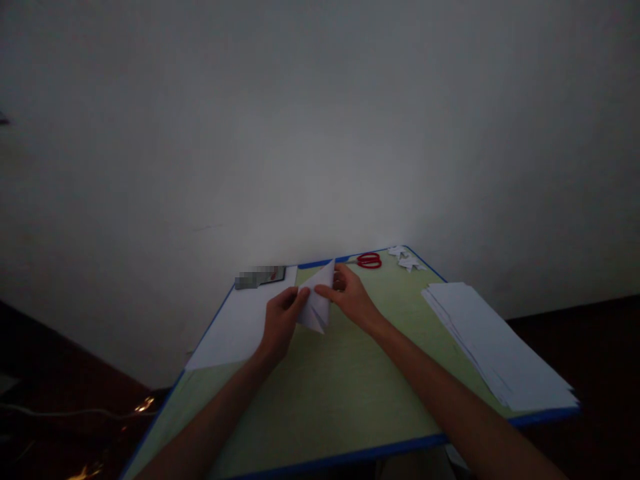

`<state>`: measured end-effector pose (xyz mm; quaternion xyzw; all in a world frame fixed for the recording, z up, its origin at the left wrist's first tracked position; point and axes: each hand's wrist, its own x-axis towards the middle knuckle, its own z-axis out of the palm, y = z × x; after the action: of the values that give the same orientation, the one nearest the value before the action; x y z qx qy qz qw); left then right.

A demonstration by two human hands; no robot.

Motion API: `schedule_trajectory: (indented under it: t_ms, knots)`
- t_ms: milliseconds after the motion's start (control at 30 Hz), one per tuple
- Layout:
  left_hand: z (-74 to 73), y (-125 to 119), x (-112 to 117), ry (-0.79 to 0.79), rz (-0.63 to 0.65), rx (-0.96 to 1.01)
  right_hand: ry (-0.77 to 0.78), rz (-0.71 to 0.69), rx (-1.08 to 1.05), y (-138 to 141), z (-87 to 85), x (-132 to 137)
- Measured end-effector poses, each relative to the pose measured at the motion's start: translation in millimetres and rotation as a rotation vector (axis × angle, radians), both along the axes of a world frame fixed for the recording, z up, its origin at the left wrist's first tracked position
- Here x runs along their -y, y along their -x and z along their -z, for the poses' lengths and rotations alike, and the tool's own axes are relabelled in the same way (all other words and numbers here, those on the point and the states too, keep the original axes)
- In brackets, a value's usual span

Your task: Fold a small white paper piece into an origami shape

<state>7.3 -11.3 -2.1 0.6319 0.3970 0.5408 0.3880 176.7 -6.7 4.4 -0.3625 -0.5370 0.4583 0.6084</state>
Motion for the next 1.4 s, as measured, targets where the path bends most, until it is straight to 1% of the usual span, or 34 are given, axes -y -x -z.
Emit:
schedule_trajectory:
  t_ms: [167,367,700,867,1067,1233,1400]
  knots:
    - [0.6,-1,0,0.047,0.008,0.039,0.004,-0.002,-0.019,0,0.4,1]
    - [-2.3,-2,1,0.033,-0.001,0.01,0.036,0.012,-0.017,0,1.2,1]
    - [-4.0,-2,3,0.037,-0.01,-0.001,0.031,0.01,-0.02,0,1.9,0]
    - [-5.2,-2,3,0.034,-0.019,-0.028,-0.001,0.005,0.007,-1,3.0,-2]
    - [-7.0,-2,3,0.042,-0.017,-0.049,0.05,0.077,0.046,-7,2.9,-4]
    - [-6.5,-1,3,0.059,-0.012,-0.049,0.059,0.14,-0.005,-10,2.9,-5]
    - [-5.0,0,2,0.059,-0.016,-0.054,0.092,0.192,-0.076,-18,4.9,-11]
